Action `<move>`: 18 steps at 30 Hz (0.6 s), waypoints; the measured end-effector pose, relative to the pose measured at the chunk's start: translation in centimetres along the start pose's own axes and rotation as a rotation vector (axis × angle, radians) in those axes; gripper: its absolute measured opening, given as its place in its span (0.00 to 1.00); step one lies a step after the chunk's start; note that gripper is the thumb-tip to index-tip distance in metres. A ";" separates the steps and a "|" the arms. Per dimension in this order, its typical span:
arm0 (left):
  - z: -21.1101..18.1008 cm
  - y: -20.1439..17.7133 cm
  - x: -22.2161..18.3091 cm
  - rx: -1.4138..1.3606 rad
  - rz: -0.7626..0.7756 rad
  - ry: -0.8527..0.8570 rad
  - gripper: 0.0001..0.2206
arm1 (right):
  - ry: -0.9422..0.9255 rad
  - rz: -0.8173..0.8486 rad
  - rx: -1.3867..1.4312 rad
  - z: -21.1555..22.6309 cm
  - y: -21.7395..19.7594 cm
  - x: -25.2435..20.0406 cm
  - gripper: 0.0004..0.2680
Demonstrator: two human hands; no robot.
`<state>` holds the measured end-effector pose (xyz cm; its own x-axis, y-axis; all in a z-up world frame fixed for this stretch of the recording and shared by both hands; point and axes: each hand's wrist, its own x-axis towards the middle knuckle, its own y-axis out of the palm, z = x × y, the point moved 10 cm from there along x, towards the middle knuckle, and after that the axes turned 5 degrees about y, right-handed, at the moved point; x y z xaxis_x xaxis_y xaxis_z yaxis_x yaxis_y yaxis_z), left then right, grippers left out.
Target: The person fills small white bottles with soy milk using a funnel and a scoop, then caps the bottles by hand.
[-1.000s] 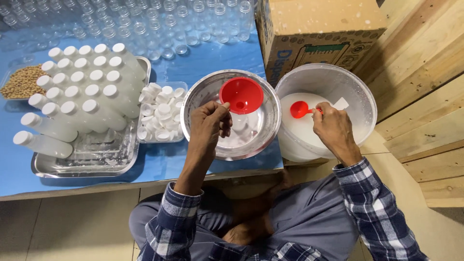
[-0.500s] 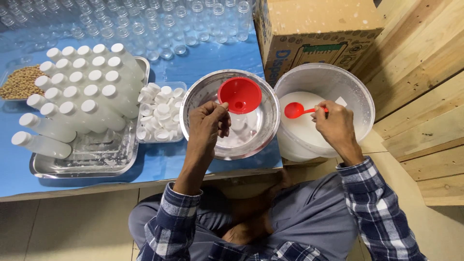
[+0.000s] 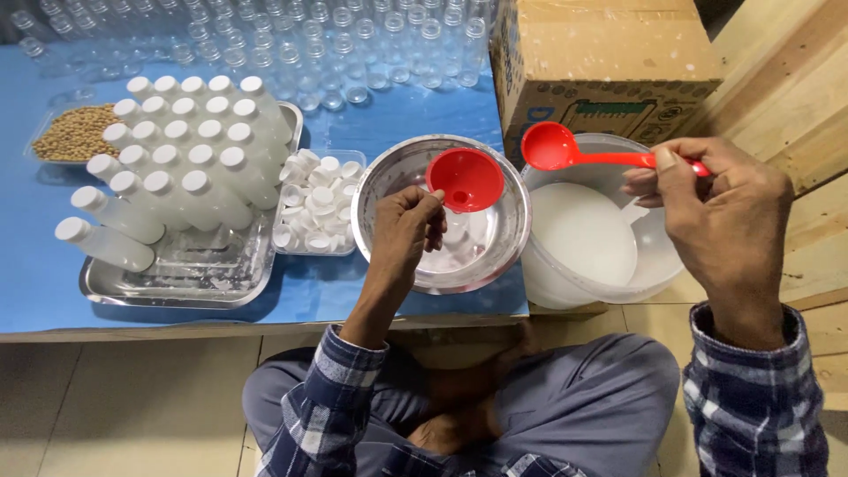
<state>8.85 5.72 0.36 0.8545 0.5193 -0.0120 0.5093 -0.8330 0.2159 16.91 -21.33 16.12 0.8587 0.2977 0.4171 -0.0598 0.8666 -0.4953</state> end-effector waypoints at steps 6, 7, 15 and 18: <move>-0.8 0.3 -0.3 0.016 0.007 0.022 0.15 | -0.336 0.038 -0.274 6.4 2.8 -2.2 0.04; -0.7 0.2 -0.3 0.016 0.005 0.021 0.15 | -0.336 0.040 -0.273 5.5 3.5 -2.5 0.04; -0.4 0.4 -0.1 -0.034 0.018 0.014 0.15 | -0.905 0.169 -0.546 8.8 7.6 -6.9 0.12; -0.8 0.5 -0.3 -0.023 0.026 0.019 0.15 | -0.900 0.087 -0.515 7.9 6.1 -6.9 0.07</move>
<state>8.76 5.28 1.21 0.8653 0.5011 0.0122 0.4842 -0.8419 0.2382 6.61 -14.91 16.18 0.1521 0.7232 0.6736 0.3029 0.6147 -0.7283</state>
